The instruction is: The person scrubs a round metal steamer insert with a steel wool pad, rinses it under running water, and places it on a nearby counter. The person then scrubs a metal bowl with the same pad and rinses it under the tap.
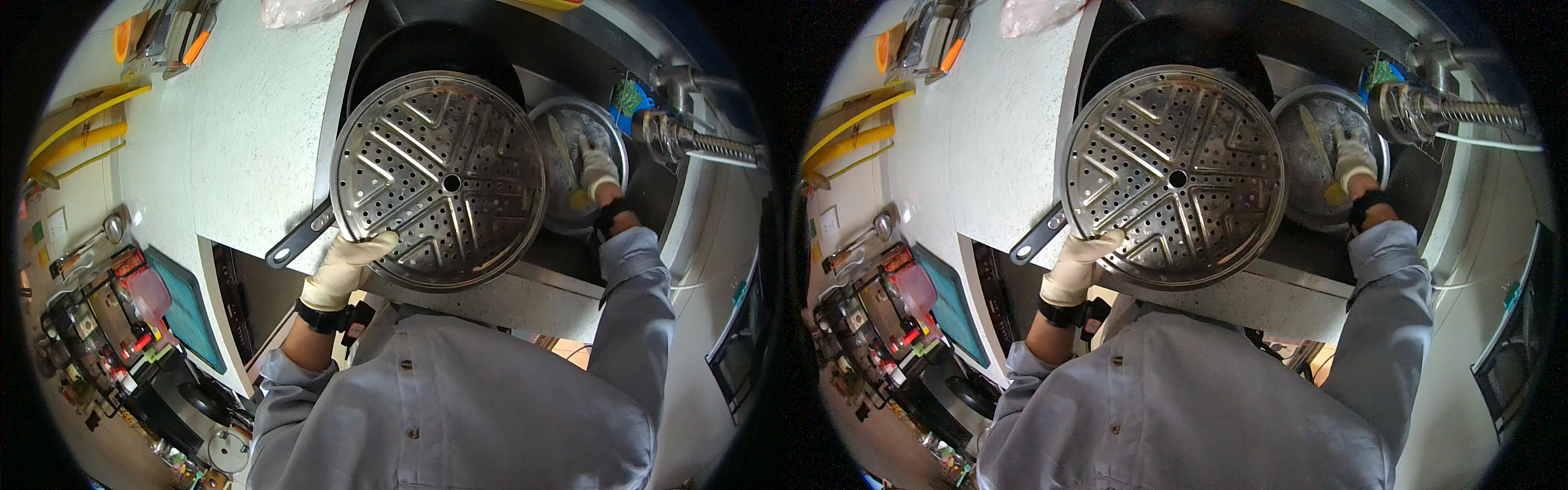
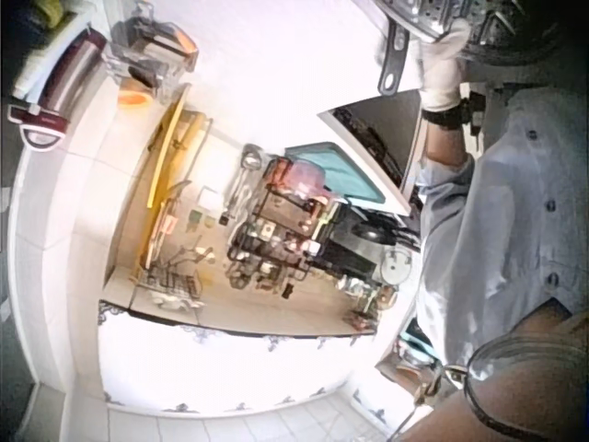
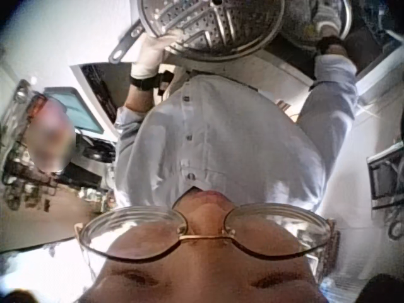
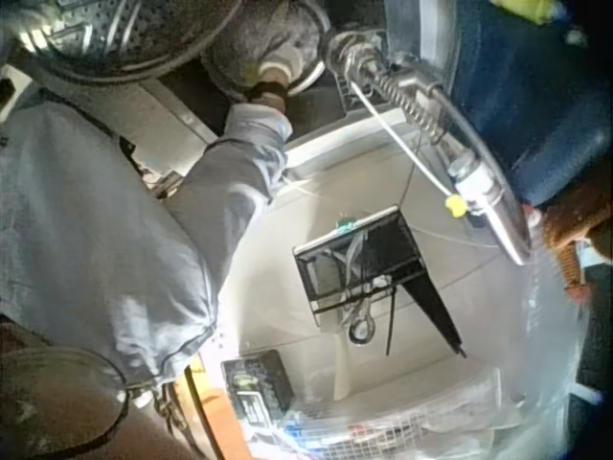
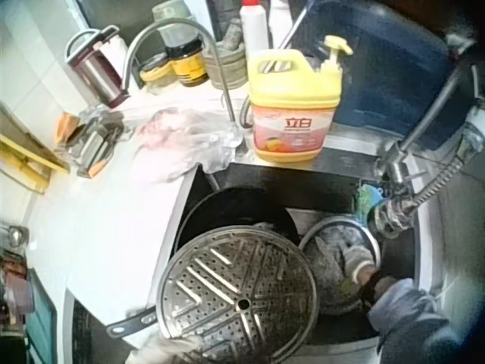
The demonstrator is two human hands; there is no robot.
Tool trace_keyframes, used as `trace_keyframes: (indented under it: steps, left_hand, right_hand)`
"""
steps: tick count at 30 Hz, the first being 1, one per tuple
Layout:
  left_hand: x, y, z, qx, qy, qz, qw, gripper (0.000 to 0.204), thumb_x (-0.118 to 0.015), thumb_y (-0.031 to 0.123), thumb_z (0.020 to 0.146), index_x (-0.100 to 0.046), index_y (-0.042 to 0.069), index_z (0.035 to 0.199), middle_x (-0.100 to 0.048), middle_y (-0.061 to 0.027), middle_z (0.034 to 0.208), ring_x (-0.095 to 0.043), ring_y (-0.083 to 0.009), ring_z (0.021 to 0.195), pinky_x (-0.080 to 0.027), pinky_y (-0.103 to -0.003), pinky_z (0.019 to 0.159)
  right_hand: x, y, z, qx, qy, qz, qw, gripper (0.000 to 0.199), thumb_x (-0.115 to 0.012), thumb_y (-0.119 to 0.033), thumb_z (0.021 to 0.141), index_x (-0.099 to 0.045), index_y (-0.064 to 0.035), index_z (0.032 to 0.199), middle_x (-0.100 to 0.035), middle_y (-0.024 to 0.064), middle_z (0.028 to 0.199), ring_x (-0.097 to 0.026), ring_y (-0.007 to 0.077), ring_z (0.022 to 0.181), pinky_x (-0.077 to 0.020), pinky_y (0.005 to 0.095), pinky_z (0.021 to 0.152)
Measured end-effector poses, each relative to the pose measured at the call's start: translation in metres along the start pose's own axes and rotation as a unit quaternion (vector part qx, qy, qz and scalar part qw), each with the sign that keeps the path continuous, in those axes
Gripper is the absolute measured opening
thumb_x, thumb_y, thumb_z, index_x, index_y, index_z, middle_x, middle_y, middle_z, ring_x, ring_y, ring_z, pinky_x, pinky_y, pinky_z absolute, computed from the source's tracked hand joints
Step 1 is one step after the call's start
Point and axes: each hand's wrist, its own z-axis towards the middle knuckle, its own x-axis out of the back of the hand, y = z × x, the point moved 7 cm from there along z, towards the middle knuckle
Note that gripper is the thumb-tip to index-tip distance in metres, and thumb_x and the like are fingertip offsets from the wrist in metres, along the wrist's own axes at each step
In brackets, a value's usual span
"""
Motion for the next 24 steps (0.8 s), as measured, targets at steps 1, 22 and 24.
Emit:
trace_keyframes:
  steps: [1, 22, 24]
  left_hand:
    - [-0.005, 0.003, -0.001, -0.033, -0.026, -0.042, 0.998, 0.031, -0.059, -0.005, 0.084, -0.058, 0.002, 0.114, -0.059, 0.0007, 0.102, -0.055, -0.0091, 0.089, -0.044, -0.026, 0.083]
    - [-0.015, -0.015, 0.007, -0.036, -0.079, -0.108, 0.990, 0.034, -0.059, -0.003, 0.087, -0.058, 0.003, 0.120, -0.063, -0.0026, 0.105, -0.060, -0.0141, 0.096, -0.047, -0.030, 0.089]
    - [-0.014, -0.015, 0.007, -0.055, -0.082, -0.117, 0.988, 0.037, -0.058, -0.004, 0.087, -0.055, 0.003, 0.123, -0.062, -0.0035, 0.109, -0.059, -0.0146, 0.100, -0.046, -0.030, 0.091]
  right_hand:
    - [-0.009, -0.006, 0.006, 0.034, -0.011, 0.012, 0.999, 0.074, -0.055, -0.004, 0.086, -0.022, -0.0200, 0.151, -0.025, 0.0164, 0.154, -0.029, 0.0258, 0.141, -0.0265, 0.0341, 0.115]
    - [0.167, -0.205, -0.247, 0.423, 0.276, 0.333, 0.797, 0.040, -0.054, -0.002, 0.071, -0.062, -0.0036, 0.111, -0.059, 0.0166, 0.085, -0.062, 0.0337, 0.079, -0.0488, 0.0434, 0.071]
    - [0.173, -0.234, -0.264, 0.486, 0.295, 0.290, 0.770, 0.030, -0.059, -0.009, 0.076, -0.064, -0.0049, 0.106, -0.058, 0.0141, 0.083, -0.061, 0.0300, 0.073, -0.0486, 0.0410, 0.065]
